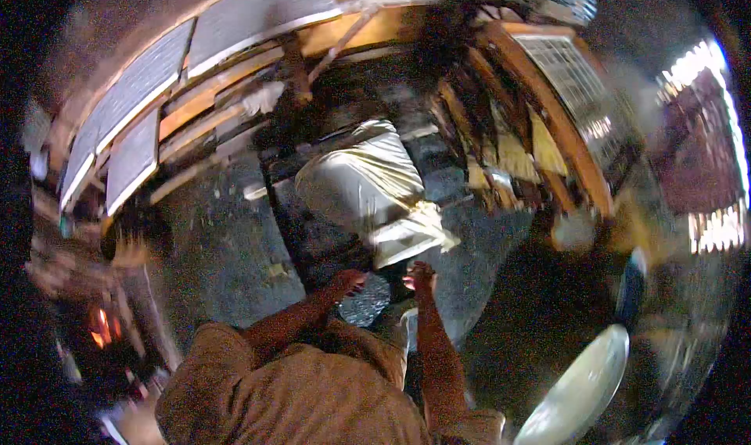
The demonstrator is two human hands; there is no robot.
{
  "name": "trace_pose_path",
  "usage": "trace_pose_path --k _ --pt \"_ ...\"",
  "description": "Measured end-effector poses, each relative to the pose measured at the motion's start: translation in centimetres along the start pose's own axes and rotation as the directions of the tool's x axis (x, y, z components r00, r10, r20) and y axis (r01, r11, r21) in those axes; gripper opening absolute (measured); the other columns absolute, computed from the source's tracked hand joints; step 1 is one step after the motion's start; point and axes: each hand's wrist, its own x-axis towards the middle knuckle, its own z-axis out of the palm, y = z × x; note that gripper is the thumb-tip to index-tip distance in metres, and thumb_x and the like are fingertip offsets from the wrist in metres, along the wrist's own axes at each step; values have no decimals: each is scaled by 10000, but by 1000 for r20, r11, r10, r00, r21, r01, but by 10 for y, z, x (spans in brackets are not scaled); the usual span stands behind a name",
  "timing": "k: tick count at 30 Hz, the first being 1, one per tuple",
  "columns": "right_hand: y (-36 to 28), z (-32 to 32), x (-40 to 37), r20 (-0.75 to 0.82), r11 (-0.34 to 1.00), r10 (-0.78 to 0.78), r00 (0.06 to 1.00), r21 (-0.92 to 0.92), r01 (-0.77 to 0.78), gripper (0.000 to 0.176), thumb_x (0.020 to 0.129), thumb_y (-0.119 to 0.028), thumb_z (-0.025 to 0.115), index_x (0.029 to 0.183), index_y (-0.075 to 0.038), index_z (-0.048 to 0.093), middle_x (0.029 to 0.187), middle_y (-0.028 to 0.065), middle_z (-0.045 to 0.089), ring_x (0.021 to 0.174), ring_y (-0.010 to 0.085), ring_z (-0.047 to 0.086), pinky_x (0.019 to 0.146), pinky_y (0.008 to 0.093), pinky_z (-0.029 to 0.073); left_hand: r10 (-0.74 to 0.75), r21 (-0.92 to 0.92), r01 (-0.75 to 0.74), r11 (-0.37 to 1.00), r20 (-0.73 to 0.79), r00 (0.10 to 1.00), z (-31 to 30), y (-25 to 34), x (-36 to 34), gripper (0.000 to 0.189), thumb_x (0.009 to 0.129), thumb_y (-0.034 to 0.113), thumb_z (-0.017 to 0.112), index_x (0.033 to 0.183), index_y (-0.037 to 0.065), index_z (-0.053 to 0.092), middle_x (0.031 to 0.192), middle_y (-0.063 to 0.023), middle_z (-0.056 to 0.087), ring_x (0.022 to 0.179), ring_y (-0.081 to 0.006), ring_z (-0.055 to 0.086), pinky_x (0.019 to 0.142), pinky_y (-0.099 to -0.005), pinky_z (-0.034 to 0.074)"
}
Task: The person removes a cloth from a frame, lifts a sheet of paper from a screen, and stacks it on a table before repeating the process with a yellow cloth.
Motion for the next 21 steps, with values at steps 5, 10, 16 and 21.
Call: trace_pose_path --k 5,10,16,21 --pt "-17 -11 65 -122 906 89 988 -402 -132 329 810 -287 510 1067 -84 494 812 91 606 495 188 568 395 271 457 233 -429 -339 837 -280 931 -19 -81 80 312 787 204 593 1027 11 541 867 -81 590 722 -215 584 572 -362 485" --pt "-37 -35 111 -57 803 466 883 -393 -448 365 773 -284 576 1067 -87 487 845 106 585 613 234 599 479 340 492 522 489 -304 817 -406 750 19 -74 99 300 731 200 653 976 43 580 851 -55 593 817 -205 582 663 -351 486" --pt "-32 -23 138 -81 751 421 903 -528 -397 390 791 -308 542 1094 -70 480 907 124 582 740 267 599 564 363 490 110 -712 -380 590 -395 912 16 -114 169 345 818 337 544 1060 91 529 1013 -99 544 918 -265 545 752 -426 477" --pt "-28 7 189 -176 730 581 794 -317 -605 401 820 -406 495 1060 -84 480 935 116 574 729 260 590 551 351 453 160 -899 -274 341 -232 959 -7 -82 200 496 825 496 468 1143 116 481 1040 -105 549 945 -234 550 765 -421 479"
